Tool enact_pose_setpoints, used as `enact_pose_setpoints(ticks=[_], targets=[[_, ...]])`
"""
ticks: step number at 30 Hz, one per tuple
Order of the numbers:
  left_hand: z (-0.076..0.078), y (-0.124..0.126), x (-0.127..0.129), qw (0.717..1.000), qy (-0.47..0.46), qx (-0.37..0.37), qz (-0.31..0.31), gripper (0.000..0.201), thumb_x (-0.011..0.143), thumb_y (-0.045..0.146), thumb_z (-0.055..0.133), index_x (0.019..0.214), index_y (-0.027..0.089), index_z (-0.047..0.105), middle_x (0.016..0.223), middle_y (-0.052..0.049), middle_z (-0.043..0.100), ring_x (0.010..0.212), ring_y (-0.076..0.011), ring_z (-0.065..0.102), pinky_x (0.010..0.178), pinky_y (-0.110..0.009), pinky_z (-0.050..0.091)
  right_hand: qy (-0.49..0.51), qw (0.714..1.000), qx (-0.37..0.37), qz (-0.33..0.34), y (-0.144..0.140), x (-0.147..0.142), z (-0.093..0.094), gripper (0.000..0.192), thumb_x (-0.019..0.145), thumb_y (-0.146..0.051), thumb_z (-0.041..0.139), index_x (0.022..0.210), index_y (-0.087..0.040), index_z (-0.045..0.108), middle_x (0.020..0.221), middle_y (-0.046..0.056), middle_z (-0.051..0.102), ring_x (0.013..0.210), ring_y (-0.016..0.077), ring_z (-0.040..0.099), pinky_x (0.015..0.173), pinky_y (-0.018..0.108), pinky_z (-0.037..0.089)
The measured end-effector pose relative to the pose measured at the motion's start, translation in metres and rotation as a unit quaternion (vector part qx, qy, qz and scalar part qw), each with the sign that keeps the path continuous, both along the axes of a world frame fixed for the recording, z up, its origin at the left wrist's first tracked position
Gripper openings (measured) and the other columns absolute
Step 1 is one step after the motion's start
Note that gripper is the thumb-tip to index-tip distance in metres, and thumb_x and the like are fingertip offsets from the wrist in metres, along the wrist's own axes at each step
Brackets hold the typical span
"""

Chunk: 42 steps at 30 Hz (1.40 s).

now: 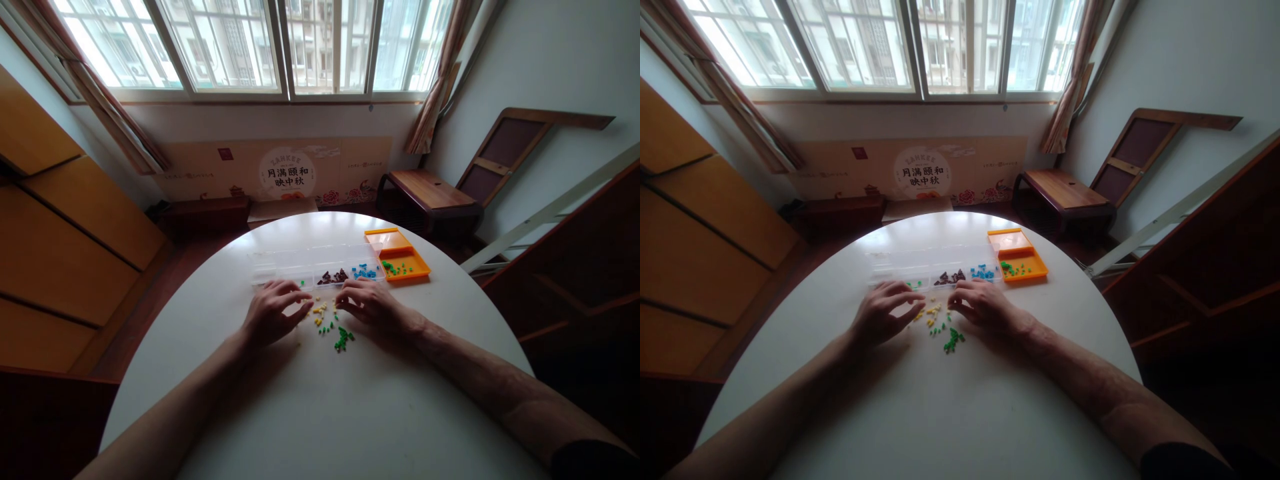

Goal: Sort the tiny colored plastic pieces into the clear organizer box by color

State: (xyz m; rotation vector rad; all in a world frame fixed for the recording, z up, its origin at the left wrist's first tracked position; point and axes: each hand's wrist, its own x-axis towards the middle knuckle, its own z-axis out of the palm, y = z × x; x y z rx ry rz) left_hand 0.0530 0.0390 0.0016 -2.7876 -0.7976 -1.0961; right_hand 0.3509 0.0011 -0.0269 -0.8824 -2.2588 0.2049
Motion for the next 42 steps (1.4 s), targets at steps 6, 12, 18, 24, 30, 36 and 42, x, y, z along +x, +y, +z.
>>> enact_pose_setpoints(ticks=[6,12,18,24,30,36,42], targets=[[0.003,-0.012,0.015,0.998,-0.006,0.042,-0.051,0.012,0.099,0.037,0.082,0.103,0.026,0.082,0.09,0.0,0.079,0.076,-0.015,0.07,0.078,-0.033,0.051,0.108,0.991,-0.075,0.024,0.001,-0.011,0.001,0.012,0.109,-0.029,0.069,0.102,-0.02,0.073,0.093,0.004,0.07,0.078,0.0156,0.065,0.076,0.028,0.055],[-0.003,-0.015,0.023,0.998,-0.029,0.036,-0.036,0.011,0.098,0.037,0.084,0.097,0.026,0.081,0.09,0.001,0.079,0.077,-0.0143,0.072,0.077,-0.031,0.053,0.124,0.986,-0.103,0.044,-0.004,-0.018,0.007,0.014,0.109,-0.03,0.068,0.101,-0.021,0.073,0.096,0.004,0.072,0.085,0.0169,0.069,0.082,0.029,0.057],[-0.002,-0.018,0.025,0.996,-0.048,0.072,-0.03,0.01,0.098,0.033,0.084,0.094,0.025,0.08,0.088,0.001,0.079,0.076,-0.0134,0.071,0.075,-0.029,0.052,0.139,0.981,-0.125,0.052,-0.004,-0.019,0.005,0.012,0.109,-0.029,0.069,0.101,-0.021,0.073,0.098,0.004,0.072,0.088,0.0168,0.069,0.083,0.029,0.056],[0.0,-0.018,0.023,0.994,-0.031,0.092,-0.057,0.003,0.1,0.028,0.082,0.101,0.025,0.08,0.09,0.001,0.08,0.078,-0.0133,0.072,0.076,-0.029,0.051,0.173,0.97,-0.16,0.059,-0.008,-0.02,0.007,0.013,0.108,-0.032,0.069,0.103,-0.022,0.074,0.098,0.003,0.076,0.089,0.0165,0.071,0.085,0.028,0.056],[0.002,-0.016,0.018,0.992,-0.013,0.098,-0.082,0.011,0.102,0.023,0.078,0.111,0.028,0.081,0.092,0.002,0.081,0.077,-0.0127,0.072,0.075,-0.03,0.05,0.196,0.962,-0.178,0.066,-0.006,-0.019,0.004,0.015,0.105,-0.035,0.074,0.102,-0.021,0.077,0.098,0.003,0.08,0.089,0.0172,0.074,0.085,0.029,0.058],[0.002,-0.016,0.02,0.993,-0.009,0.093,-0.068,0.004,0.102,0.025,0.077,0.103,0.027,0.08,0.091,0.002,0.082,0.074,-0.0128,0.072,0.076,-0.032,0.05,0.205,0.959,-0.184,0.067,-0.006,-0.02,0.005,0.015,0.106,-0.035,0.074,0.101,-0.021,0.078,0.098,0.003,0.08,0.091,0.0172,0.074,0.087,0.03,0.059],[-0.002,-0.006,0.013,0.997,-0.05,0.059,0.013,0.006,0.1,0.027,0.078,0.095,0.026,0.081,0.089,0.001,0.081,0.077,-0.0145,0.073,0.08,-0.033,0.052,0.2,0.963,-0.177,0.029,-0.005,-0.021,0.001,0.011,0.103,-0.032,0.077,0.109,-0.022,0.075,0.101,0.003,0.077,0.086,0.0159,0.07,0.084,0.029,0.06]])
